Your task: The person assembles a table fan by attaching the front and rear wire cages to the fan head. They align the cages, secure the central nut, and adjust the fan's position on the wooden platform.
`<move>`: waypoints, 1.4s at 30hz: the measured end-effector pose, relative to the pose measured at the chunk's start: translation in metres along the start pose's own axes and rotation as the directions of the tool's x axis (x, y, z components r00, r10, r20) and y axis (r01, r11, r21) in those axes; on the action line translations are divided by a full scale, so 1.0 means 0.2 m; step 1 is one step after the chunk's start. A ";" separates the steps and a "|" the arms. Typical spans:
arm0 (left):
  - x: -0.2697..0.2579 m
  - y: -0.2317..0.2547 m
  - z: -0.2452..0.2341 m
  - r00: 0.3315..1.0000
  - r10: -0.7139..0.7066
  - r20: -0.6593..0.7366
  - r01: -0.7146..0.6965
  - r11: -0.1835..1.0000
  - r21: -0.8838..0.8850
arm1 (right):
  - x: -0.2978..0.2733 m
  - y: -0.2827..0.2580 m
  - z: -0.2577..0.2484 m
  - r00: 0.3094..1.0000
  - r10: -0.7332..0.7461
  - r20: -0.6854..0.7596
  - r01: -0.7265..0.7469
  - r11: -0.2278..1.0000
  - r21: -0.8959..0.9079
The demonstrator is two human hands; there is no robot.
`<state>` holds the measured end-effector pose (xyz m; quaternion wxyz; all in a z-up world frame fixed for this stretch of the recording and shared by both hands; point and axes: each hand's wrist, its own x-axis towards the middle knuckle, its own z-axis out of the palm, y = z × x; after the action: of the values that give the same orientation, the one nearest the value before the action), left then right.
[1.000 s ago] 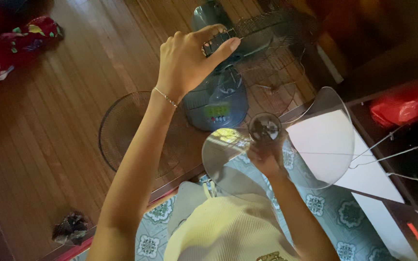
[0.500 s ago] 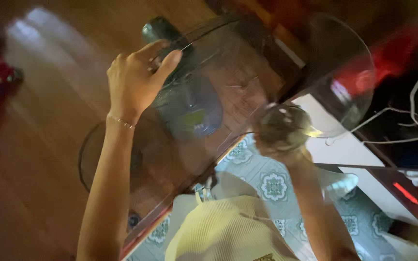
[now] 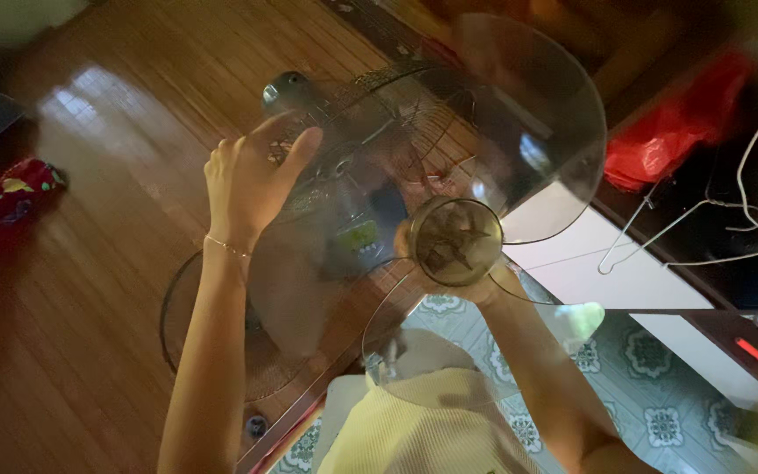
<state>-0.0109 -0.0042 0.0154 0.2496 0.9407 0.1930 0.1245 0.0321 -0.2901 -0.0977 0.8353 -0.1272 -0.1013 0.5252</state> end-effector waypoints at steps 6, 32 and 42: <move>0.00 -0.04 0.01 0.948 0.257 -0.190 -0.256 0.966 0.031 | -0.03 -0.02 -0.05 0.996 0.037 -0.083 -0.029 0.995 0.100; -0.02 -0.01 -0.04 0.971 0.201 -0.129 -0.207 0.978 -0.033 | -0.42 -0.45 0.43 0.533 -0.759 0.373 -0.310 -0.586 -0.749; 0.00 -0.06 -0.01 0.991 0.125 -0.043 -0.123 0.991 0.045 | -0.24 -0.32 0.58 0.591 -0.649 0.479 -0.146 -0.670 -0.728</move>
<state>-0.0146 0.0062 0.0120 0.2172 0.9529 0.1424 0.1570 0.0305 -0.3466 0.0312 0.3944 -0.8215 -0.3173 -0.2626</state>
